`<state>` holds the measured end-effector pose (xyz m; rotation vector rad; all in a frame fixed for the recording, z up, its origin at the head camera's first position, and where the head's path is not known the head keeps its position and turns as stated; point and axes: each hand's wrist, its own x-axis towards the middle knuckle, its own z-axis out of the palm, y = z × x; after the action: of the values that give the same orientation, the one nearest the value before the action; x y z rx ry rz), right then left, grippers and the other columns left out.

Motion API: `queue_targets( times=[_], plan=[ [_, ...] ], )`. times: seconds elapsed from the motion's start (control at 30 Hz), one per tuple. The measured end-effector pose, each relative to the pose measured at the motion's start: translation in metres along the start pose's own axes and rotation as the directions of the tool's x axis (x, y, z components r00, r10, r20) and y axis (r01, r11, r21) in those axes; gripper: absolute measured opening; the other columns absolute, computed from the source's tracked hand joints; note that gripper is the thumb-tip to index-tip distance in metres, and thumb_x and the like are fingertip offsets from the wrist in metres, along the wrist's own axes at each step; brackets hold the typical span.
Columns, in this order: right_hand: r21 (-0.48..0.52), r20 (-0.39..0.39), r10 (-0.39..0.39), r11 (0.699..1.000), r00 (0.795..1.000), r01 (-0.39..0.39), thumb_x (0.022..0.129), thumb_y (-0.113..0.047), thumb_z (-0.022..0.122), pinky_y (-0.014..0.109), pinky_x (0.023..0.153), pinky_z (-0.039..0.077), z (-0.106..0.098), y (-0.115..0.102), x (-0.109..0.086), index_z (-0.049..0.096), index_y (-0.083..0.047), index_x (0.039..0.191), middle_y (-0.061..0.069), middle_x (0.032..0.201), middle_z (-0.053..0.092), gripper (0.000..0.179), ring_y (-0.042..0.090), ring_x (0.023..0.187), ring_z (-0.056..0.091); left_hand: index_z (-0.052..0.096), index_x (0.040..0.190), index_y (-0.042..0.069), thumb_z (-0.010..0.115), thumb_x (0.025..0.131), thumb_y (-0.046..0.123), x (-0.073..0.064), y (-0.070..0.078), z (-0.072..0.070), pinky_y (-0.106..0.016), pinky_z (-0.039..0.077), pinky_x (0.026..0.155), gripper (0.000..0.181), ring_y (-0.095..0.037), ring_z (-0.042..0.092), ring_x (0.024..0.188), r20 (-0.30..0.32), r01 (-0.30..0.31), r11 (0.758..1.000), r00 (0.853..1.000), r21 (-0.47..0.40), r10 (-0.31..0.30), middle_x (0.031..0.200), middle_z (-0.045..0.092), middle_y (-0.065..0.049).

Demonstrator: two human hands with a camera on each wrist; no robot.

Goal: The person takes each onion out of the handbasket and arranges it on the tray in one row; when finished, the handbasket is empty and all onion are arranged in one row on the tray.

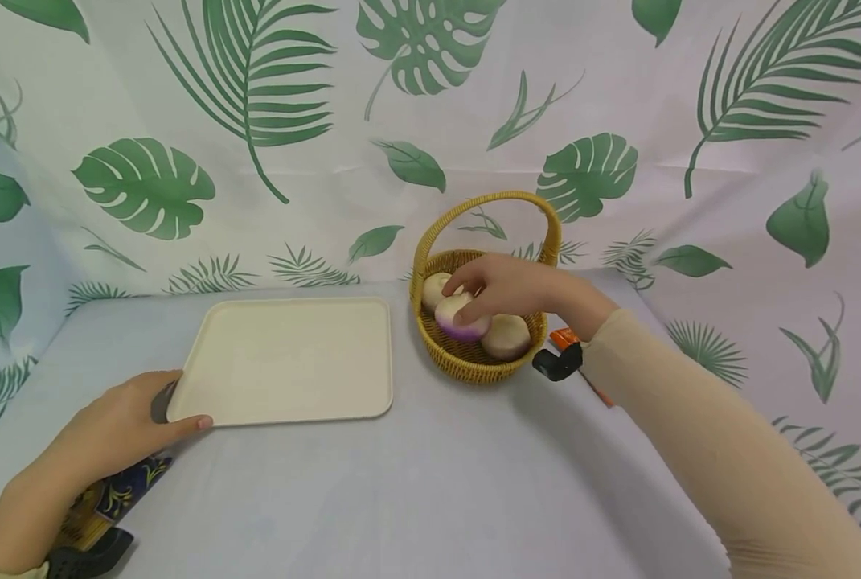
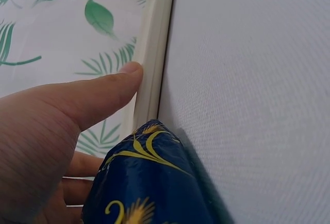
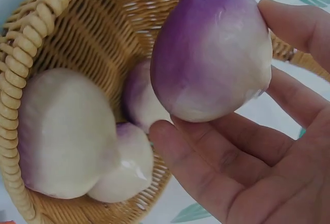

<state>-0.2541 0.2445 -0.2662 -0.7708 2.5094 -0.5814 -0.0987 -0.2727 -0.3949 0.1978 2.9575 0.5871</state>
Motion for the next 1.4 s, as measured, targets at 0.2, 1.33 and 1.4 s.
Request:
queue_targets(
  times=[0.2,1.33,1.4],
  plan=[
    [0.006,-0.029,0.004,1.0,1.0,-0.004,0.1,-0.039,0.081,0.046,0.104,0.052,-0.003,-0.009,-0.011,0.075,-0.028,0.137,-0.005,0.134,0.07,0.04,0.022,0.119,0.062,0.054,0.152,-0.012,0.073,0.088,0.081,-0.001,-0.001,-0.001,-0.078,0.049,0.1,0.115,-0.06,0.054,0.136,-0.002,0.014,1.0,1.0,0.01,-0.014,0.149,0.057,-0.037],
    [0.049,-0.171,-0.279,0.956,0.945,0.291,0.098,-0.026,0.083,0.037,0.101,0.061,0.019,-0.105,-0.021,0.074,-0.021,0.137,-0.007,0.129,0.071,0.041,0.014,0.115,0.066,0.052,0.152,-0.015,0.08,0.088,0.075,0.004,-0.002,-0.001,-0.079,0.047,0.103,0.114,-0.061,0.046,0.143,-0.01,0.015,1.0,1.0,0.01,-0.014,0.163,0.044,-0.032],
    [0.032,-0.181,-0.275,0.958,0.944,0.286,0.097,-0.03,0.084,0.038,0.101,0.061,0.022,-0.108,-0.016,0.073,-0.023,0.138,-0.008,0.129,0.072,0.043,0.013,0.114,0.067,0.052,0.153,-0.015,0.079,0.088,0.075,0.004,-0.001,-0.002,-0.078,0.047,0.103,0.114,-0.06,0.047,0.143,-0.009,0.012,1.0,1.0,0.003,-0.012,0.163,0.044,-0.032]
  ],
)
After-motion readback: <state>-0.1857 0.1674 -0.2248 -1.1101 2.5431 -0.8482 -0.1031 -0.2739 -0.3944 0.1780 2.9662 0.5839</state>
